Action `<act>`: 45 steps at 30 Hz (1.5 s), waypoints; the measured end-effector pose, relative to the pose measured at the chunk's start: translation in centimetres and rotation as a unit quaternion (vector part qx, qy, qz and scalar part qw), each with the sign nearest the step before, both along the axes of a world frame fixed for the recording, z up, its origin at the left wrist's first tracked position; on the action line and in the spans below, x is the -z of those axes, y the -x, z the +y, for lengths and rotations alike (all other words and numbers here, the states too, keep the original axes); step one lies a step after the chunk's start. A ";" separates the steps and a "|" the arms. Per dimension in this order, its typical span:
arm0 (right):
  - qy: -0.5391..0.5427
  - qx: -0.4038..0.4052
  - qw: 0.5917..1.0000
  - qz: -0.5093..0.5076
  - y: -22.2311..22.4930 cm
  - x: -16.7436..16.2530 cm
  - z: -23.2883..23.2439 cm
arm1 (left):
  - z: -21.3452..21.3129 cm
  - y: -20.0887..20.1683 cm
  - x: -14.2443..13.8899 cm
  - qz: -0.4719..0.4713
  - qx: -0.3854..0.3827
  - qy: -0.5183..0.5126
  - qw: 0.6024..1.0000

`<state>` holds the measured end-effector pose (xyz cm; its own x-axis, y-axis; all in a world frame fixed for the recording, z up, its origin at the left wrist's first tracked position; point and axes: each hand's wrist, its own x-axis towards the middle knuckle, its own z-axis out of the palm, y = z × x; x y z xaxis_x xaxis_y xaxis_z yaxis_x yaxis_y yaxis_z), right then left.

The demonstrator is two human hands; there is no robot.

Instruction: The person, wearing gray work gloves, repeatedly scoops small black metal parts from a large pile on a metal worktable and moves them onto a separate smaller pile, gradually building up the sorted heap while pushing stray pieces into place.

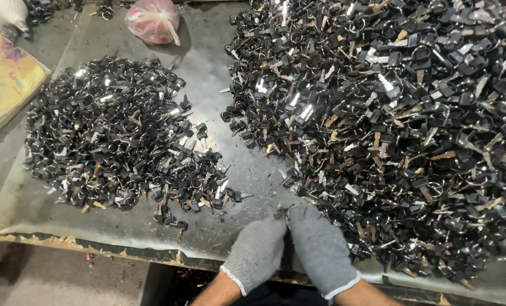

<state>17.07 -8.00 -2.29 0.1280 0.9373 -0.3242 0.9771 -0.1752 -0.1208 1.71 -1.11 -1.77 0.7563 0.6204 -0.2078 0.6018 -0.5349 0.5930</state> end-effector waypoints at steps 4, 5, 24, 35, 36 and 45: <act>-0.072 -0.047 0.996 0.006 -0.6 0.1 -1.1 | 0.8 0.9 1.0 -0.102 -0.064 -0.048 0.992; -0.050 -0.054 0.997 -0.009 -0.7 0.0 -1.2 | 0.9 1.0 1.4 -0.099 -0.064 -0.047 0.992; 0.092 -0.151 0.962 0.209 -2.9 -2.3 0.9 | 0.5 1.0 1.9 -0.094 -0.115 0.009 0.989; 0.012 0.082 0.992 0.096 1.3 -1.4 -0.2 | -0.7 1.2 4.1 -0.112 -0.035 -0.195 0.974; -0.039 0.055 0.993 0.100 1.0 -1.4 -0.2 | -0.7 1.2 4.2 -0.097 -0.034 -0.180 0.978; -0.066 0.086 0.971 0.215 1.0 -4.7 0.8 | -0.4 1.6 4.3 -0.155 -0.055 -0.172 0.971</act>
